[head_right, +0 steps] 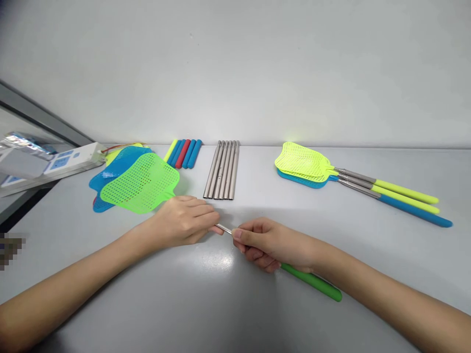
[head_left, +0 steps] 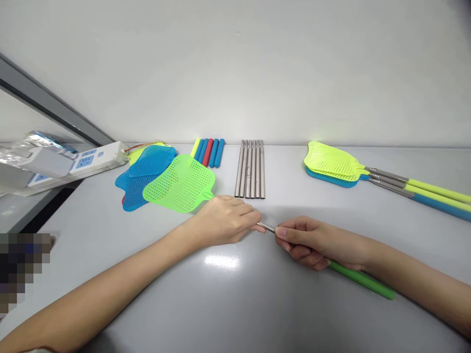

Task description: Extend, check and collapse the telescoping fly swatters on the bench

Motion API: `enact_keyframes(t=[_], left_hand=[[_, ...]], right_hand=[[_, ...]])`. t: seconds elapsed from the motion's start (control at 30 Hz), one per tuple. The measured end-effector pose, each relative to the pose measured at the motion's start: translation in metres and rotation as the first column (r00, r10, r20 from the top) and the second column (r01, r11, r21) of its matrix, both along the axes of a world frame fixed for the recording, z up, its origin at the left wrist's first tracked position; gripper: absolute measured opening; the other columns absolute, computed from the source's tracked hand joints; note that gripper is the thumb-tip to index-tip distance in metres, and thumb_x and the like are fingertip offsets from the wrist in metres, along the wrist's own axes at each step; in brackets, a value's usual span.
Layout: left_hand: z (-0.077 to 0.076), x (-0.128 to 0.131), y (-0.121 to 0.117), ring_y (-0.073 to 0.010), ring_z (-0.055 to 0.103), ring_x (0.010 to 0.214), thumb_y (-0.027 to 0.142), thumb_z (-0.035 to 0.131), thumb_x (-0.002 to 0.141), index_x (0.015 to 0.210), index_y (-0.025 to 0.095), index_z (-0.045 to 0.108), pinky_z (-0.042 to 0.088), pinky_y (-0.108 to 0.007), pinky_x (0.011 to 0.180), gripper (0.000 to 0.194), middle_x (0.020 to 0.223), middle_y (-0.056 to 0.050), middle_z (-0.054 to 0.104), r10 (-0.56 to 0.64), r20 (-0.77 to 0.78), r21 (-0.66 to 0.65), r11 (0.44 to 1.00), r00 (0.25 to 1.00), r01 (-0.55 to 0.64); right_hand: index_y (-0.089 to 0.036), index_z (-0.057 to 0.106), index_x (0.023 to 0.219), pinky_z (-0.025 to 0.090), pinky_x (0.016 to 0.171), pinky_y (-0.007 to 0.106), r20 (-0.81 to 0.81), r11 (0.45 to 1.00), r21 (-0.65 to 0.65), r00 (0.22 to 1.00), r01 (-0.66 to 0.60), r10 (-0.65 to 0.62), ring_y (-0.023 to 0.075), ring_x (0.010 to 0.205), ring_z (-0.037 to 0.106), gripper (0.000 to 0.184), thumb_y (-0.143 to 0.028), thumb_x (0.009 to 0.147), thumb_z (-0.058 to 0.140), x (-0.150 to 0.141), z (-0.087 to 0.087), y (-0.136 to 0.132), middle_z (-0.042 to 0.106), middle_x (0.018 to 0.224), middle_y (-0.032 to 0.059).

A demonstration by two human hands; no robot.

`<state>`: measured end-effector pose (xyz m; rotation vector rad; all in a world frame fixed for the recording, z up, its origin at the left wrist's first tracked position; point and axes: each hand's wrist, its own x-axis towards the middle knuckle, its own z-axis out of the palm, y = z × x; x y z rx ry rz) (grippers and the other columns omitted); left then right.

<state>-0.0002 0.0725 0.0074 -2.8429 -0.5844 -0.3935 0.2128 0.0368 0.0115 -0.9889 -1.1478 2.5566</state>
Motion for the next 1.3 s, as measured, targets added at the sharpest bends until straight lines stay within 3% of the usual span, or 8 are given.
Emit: enact_keyframes(t=[0.2, 0.5, 0.67, 0.9, 1.3], left_hand=[[-0.0082, 0.0006, -0.0028, -0.0103, 0.049, 0.053, 0.036, 0.034, 0.087, 0.067, 0.017, 0.05, 0.037, -0.023, 0.052, 0.032, 0.056, 0.004, 0.052, 0.033, 0.009, -0.181, 0.983, 0.999, -0.03], [-0.0091, 0.0024, -0.0043, -0.0106, 0.047, 0.053, 0.035, 0.037, 0.086, 0.068, 0.017, 0.051, 0.036, -0.024, 0.051, 0.029, 0.057, 0.003, 0.052, 0.029, 0.045, -0.149, 0.989, 0.999, -0.022], [-0.0073, 0.0049, -0.0072, -0.0101, 0.045, 0.05, 0.034, 0.043, 0.084, 0.069, 0.017, 0.053, 0.034, -0.023, 0.048, 0.025, 0.054, 0.004, 0.05, 0.029, 0.12, -0.062, 0.998, 0.992, -0.022], [-0.009, 0.0092, -0.0105, -0.0097, 0.043, 0.046, 0.036, 0.048, 0.081, 0.061, 0.017, 0.05, 0.031, -0.023, 0.045, 0.028, 0.05, 0.005, 0.048, 0.032, 0.187, 0.044, 0.998, 0.982, -0.041], [-0.0086, 0.0076, -0.0082, -0.0095, 0.047, 0.049, 0.035, 0.04, 0.085, 0.065, 0.017, 0.05, 0.035, -0.023, 0.049, 0.028, 0.054, 0.003, 0.051, 0.042, 0.122, -0.141, 0.99, 0.992, -0.025]], right_hand=[[-0.015, 0.045, 0.071, 0.014, 0.035, 0.015, 0.002, 0.995, -0.103, 1.0, 0.003, -0.003, 0.0027, 0.042, 0.018, 0.022, -0.031, 0.085, 0.041, 0.0004, 0.0015, 0.0027, 0.026, 0.056, -0.0064], [-0.014, 0.053, 0.078, 0.015, 0.033, 0.014, -0.036, 0.988, -0.155, 0.999, 0.001, -0.006, 0.0019, 0.039, 0.02, 0.021, -0.031, 0.085, 0.042, 0.0047, -0.0041, 0.0068, 0.03, 0.054, -0.0063], [-0.014, 0.054, 0.081, 0.016, 0.031, 0.013, -0.037, 0.988, -0.153, 0.999, -0.029, 0.024, 0.0012, 0.037, 0.021, 0.019, -0.032, 0.084, 0.046, 0.0056, -0.0038, 0.0083, 0.032, 0.051, -0.0072], [-0.015, 0.047, 0.068, 0.014, 0.027, 0.013, 0.002, 0.987, -0.15, 0.998, -0.065, 0.066, 0.0015, 0.032, 0.018, 0.029, -0.041, 0.081, 0.048, 0.0056, -0.0013, 0.0071, 0.028, 0.044, -0.0094], [-0.016, 0.043, 0.065, 0.015, 0.027, 0.011, -0.002, 0.978, -0.196, 0.998, -0.067, 0.068, 0.0012, 0.033, 0.019, 0.031, -0.042, 0.079, 0.05, 0.0058, -0.002, 0.0093, 0.028, 0.045, -0.0092]])
